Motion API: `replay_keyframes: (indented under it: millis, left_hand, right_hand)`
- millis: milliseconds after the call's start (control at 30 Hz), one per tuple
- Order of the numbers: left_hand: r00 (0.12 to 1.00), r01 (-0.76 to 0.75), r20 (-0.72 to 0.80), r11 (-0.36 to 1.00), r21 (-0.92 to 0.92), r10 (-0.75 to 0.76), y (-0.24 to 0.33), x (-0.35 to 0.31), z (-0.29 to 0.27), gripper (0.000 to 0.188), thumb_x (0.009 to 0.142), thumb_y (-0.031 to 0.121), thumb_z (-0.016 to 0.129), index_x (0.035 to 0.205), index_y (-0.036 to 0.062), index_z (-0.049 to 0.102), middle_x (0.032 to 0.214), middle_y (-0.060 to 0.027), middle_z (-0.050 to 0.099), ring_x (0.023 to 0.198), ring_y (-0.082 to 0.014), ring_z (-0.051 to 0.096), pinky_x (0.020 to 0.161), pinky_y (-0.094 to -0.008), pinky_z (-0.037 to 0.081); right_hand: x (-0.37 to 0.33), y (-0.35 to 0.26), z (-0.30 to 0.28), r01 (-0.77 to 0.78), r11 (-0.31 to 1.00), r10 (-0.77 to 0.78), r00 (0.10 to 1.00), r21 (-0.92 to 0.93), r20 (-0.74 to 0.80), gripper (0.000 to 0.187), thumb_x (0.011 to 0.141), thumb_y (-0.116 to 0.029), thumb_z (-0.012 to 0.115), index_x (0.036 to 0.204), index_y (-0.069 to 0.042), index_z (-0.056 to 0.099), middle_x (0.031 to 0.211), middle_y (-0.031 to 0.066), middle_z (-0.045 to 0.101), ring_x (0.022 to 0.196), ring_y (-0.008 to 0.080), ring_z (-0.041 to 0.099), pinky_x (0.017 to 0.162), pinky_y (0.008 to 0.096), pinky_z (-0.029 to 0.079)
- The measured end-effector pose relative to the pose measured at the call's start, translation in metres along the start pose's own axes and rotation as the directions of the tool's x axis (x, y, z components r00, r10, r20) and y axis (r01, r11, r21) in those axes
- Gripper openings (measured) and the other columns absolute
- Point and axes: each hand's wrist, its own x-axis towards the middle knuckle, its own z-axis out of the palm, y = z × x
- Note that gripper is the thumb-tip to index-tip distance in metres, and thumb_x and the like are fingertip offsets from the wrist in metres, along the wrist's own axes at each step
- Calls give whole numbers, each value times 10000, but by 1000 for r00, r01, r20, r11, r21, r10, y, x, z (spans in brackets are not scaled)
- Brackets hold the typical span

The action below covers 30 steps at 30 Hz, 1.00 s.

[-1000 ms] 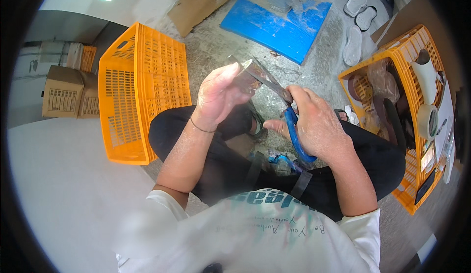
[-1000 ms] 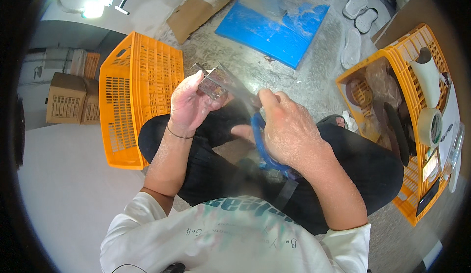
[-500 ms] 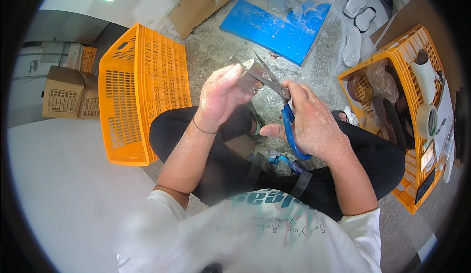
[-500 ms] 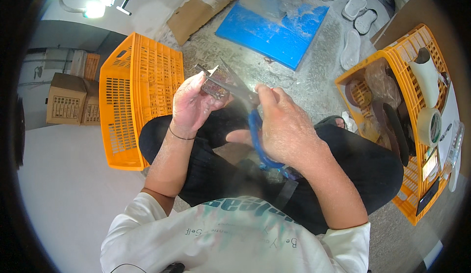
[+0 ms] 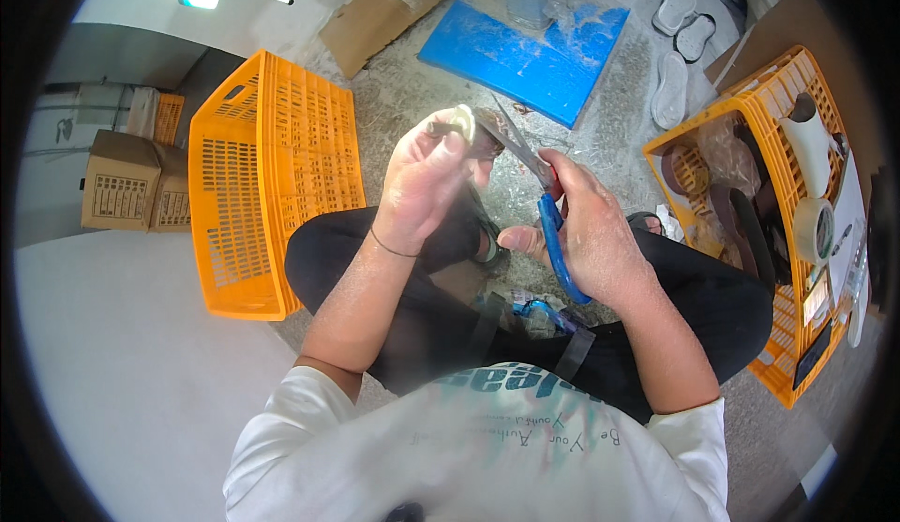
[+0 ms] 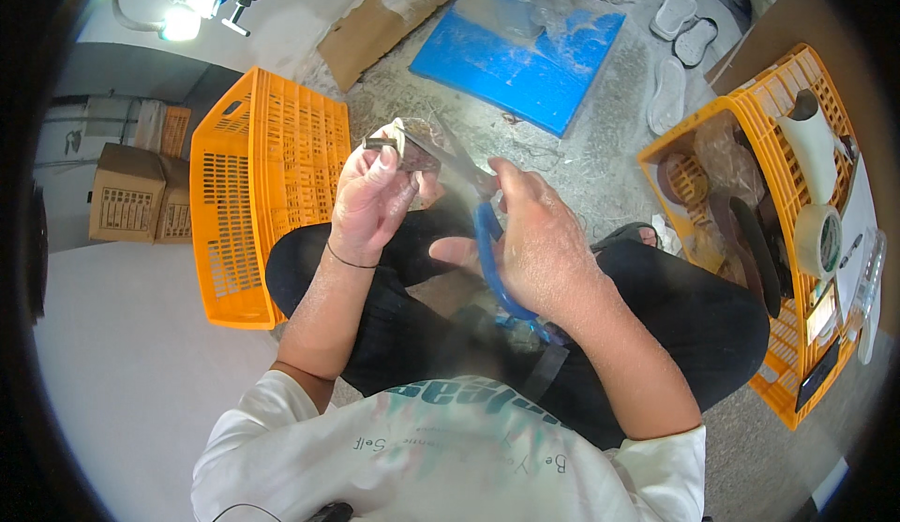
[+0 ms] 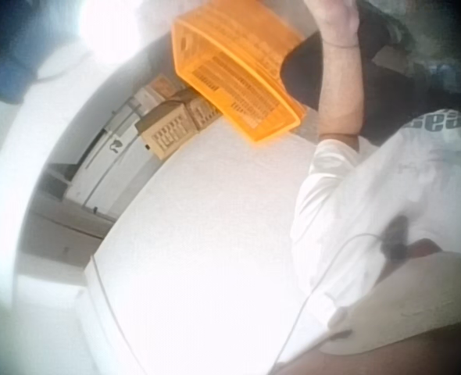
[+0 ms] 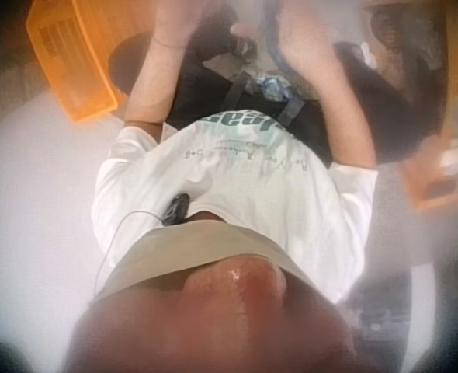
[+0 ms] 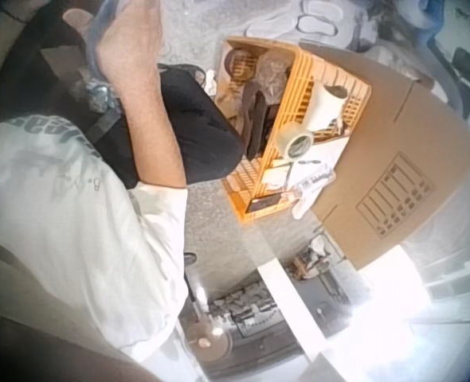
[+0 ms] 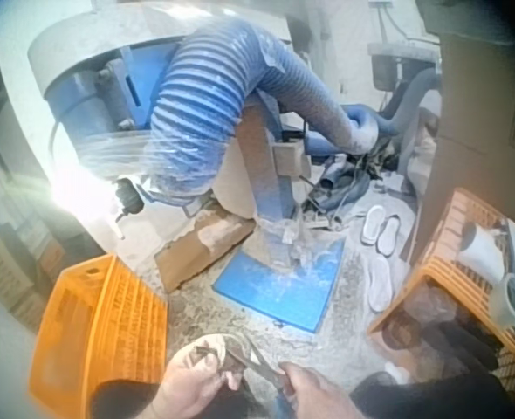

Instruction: The person uses shears to trim a small cylindrical wooden object, then switches to sanding it with a sanding belt against a rotating grinding wheel. The person handles the object and sanding belt with both hands while seated on the floor.

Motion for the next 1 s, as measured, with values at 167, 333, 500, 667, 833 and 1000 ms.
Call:
replay_keyframes:
  millis: [167,333,500,667,833,1000]
  left_hand:
    - [993,-66,-87,988,139,78,-8,-5,9,463,897,167,729,1257,-57,544,1022,-127,675,861,-203,652,806,-339,523]
    - [985,-118,-91,956,270,147,-12,-8,13,505,891,149,721,1293,-79,516,1059,-146,676,904,-209,664,838,-346,534]
    - [975,-163,-100,942,292,200,-20,-11,16,480,898,99,684,1303,-85,505,1091,-153,666,917,-211,664,842,-350,547]
    - [970,-157,-137,945,288,203,-22,-10,19,459,903,80,667,1300,-83,505,1126,-160,660,941,-214,665,850,-359,557]
    - [969,-161,-130,939,303,208,-20,-8,20,450,918,101,662,1301,-81,511,1152,-168,659,984,-215,666,848,-355,564]
    - [959,-197,-143,940,278,243,-18,-6,20,472,918,113,671,1320,-73,511,1143,-155,658,984,-210,663,853,-355,563]
  right_hand:
    - [-3,1,2,33,990,-34,999,-136,-10,1078,737,-593,796,1423,113,355,1268,301,541,1219,420,535,1044,469,435]
    - [-2,-4,-4,-21,989,28,999,-147,44,952,763,-561,790,1361,86,429,1250,300,561,1195,415,558,1014,473,456]
    - [1,-6,-12,-76,991,87,991,-111,99,646,814,-476,772,1133,32,532,1097,296,634,1069,442,618,923,489,496]
    - [3,-3,-13,-56,992,62,997,-116,46,497,845,-405,764,1001,23,565,901,269,676,921,447,665,814,482,529]
    - [5,-4,-8,-92,996,91,995,7,36,460,839,-383,779,910,29,587,761,228,678,791,416,695,721,443,549]
    - [3,-2,-9,-89,989,81,994,118,73,621,782,-479,804,1077,22,586,922,237,691,917,404,689,815,447,538]
